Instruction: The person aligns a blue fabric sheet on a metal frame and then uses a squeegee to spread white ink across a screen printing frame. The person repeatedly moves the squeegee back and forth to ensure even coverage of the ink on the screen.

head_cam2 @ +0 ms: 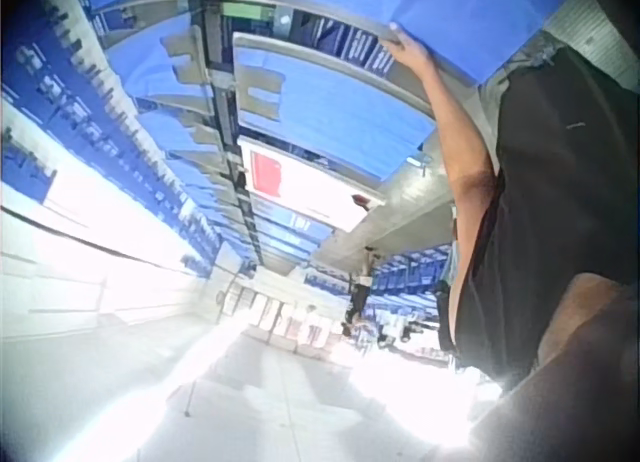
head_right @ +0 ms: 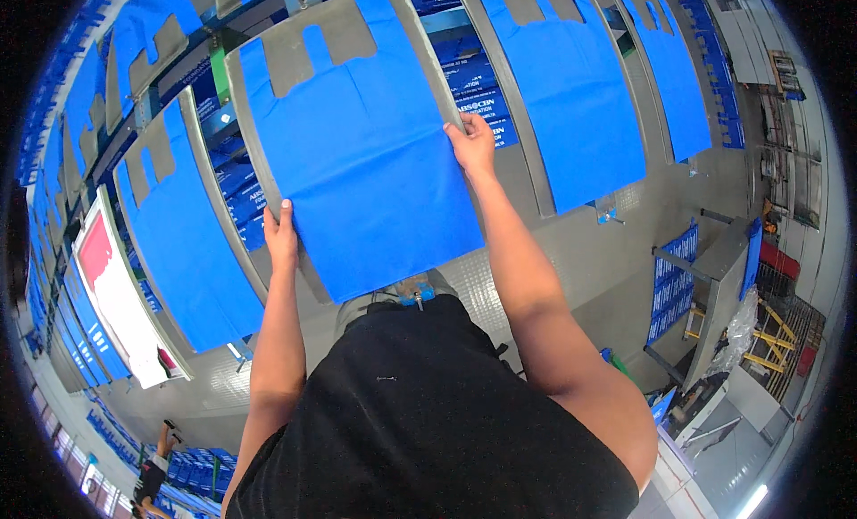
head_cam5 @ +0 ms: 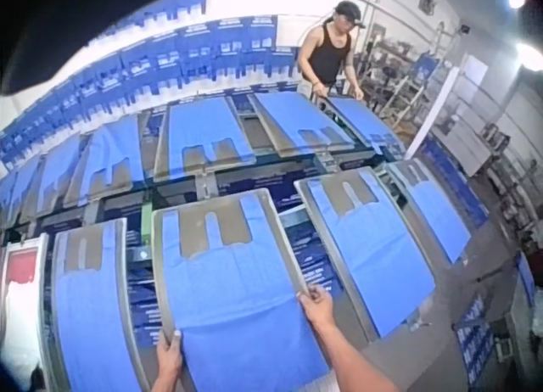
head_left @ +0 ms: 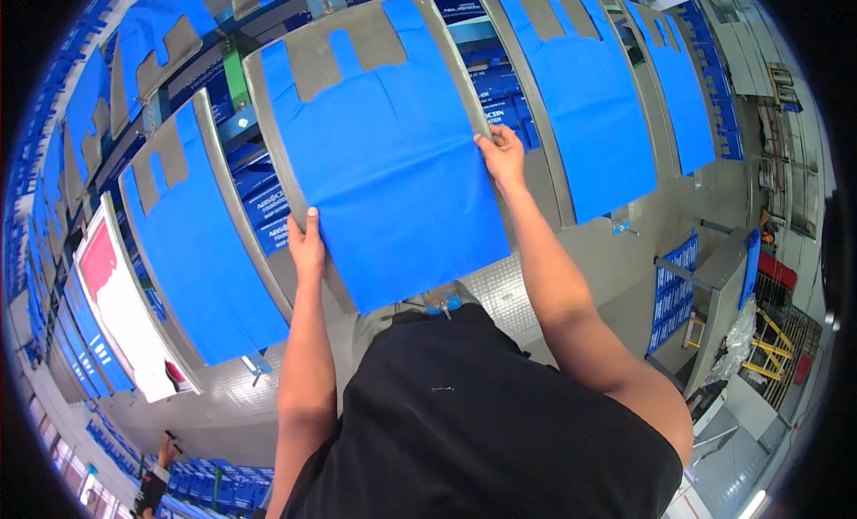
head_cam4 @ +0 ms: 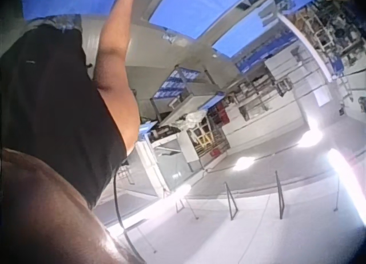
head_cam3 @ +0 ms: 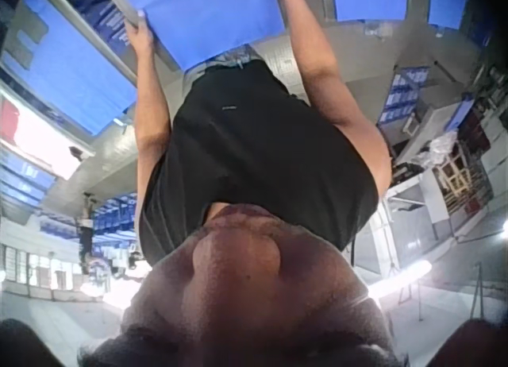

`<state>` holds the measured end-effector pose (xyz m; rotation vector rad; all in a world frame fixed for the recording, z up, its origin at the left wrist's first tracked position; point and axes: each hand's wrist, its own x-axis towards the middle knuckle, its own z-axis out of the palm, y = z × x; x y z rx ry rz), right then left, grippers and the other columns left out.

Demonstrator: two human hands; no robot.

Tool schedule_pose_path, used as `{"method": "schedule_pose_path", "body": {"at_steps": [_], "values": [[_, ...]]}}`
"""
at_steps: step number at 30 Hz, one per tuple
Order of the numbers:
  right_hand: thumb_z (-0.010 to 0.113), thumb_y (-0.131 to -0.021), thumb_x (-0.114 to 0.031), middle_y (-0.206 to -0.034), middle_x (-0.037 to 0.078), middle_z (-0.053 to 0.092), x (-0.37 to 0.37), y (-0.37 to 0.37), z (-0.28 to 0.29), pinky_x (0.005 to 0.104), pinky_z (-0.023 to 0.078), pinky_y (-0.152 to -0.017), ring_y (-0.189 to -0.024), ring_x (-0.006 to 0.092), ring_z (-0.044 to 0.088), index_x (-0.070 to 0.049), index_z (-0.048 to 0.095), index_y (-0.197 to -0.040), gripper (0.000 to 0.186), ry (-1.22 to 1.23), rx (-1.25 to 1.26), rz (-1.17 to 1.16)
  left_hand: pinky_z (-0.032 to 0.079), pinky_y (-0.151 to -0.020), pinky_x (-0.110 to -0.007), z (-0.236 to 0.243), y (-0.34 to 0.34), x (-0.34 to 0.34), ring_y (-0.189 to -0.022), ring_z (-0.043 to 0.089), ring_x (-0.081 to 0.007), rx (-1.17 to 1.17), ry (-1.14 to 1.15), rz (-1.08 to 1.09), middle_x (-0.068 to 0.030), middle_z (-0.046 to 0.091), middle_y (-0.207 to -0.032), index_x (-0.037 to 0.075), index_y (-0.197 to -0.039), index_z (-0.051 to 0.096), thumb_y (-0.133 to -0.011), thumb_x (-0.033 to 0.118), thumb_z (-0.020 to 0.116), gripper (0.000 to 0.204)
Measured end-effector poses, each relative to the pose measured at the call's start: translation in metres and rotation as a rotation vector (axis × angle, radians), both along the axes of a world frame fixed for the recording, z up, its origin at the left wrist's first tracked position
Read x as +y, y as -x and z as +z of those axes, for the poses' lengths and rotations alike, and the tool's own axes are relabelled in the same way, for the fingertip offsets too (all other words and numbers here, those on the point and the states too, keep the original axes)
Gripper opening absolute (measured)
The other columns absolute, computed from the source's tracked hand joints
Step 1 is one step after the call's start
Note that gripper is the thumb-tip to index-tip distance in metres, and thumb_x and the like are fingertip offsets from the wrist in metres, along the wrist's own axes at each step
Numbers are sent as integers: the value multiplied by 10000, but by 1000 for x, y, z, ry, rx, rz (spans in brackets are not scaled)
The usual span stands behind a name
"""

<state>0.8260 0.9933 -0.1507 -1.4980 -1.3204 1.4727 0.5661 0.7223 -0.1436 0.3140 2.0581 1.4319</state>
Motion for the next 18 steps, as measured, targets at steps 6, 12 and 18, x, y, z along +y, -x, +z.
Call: {"method": "schedule_pose_path", "body": {"at_steps": [6, 12, 18], "values": [[751, -783, -109, -923, 125, 681, 15, -5, 6, 281, 517, -678, -795, 164, 651, 14, 593, -1046, 330, 119, 8, 16, 444, -913, -325, -4, 4, 1, -1033, 570, -199, -42, -36, -29, -137, 614, -1155, -10, -1242, 521, -953, 331, 586, 452], [802, -740, -136, -849, 106, 670, 31, 15, 14, 271, 503, -655, -729, 144, 628, 24, 580, -959, 351, 38, -97, 72, 439, -924, -332, -6, 5, 0, -1042, 566, -206, 1, 4, -8, -147, 616, -1153, -16, -1225, 532, -954, 325, 584, 438], [784, -746, -86, -812, 98, 669, 32, 9, -1, 265, 493, -617, -686, 127, 618, 11, 594, -922, 276, 62, 27, 39, 435, -921, -330, -2, 3, 0, -1035, 569, -214, -45, 3, -9, -143, 621, -1144, -13, -1223, 535, -948, 336, 590, 448]]}}
